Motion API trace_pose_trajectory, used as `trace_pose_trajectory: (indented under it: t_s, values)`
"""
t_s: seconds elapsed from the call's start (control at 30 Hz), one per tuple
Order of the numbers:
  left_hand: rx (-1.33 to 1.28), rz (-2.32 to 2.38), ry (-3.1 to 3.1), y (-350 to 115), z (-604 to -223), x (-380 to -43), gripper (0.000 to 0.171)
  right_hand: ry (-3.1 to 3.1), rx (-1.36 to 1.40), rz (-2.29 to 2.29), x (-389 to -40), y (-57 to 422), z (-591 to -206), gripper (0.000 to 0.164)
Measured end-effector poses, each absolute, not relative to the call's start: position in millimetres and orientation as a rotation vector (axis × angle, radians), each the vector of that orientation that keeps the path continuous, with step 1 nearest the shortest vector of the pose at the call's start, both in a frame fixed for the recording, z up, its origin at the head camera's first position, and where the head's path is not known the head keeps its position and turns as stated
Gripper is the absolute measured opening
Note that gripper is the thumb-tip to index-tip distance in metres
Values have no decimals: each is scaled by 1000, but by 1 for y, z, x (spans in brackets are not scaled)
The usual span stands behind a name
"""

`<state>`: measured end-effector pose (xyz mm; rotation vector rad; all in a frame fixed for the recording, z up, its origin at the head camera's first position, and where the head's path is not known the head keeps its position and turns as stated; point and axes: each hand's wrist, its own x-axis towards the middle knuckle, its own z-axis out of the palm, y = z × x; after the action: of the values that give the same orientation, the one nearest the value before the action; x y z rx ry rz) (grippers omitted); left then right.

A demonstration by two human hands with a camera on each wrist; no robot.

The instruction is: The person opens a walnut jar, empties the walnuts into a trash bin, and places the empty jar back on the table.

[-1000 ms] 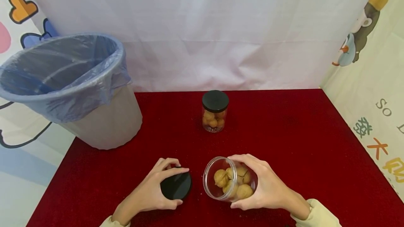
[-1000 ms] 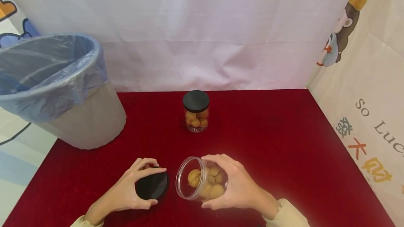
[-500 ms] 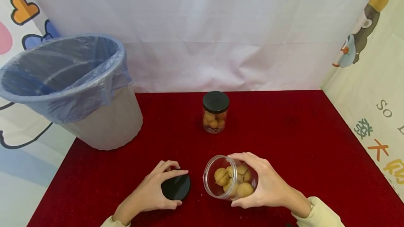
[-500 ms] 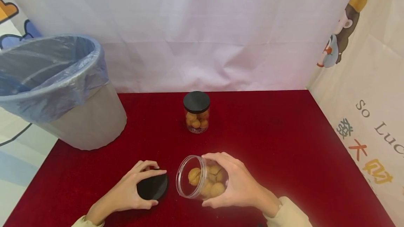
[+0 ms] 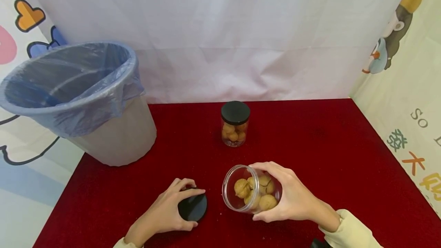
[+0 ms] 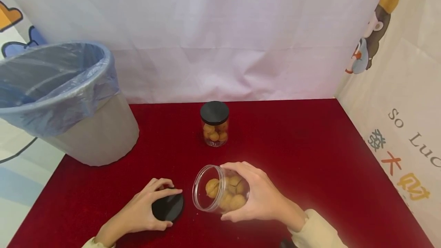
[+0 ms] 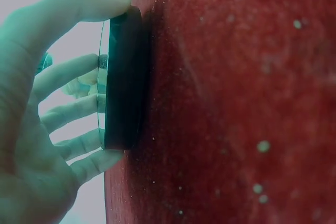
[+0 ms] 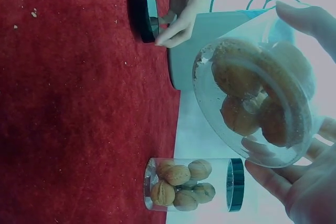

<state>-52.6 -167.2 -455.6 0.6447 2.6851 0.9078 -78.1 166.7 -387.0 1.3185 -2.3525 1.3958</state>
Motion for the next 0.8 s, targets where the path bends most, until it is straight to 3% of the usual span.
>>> trace_pose_trajectory:
  t_s: [0.8]
  values:
    - [726, 856, 2619, -175, -453, -54, 72, -2375, 1341, 1307, -98, 159, -357, 89]
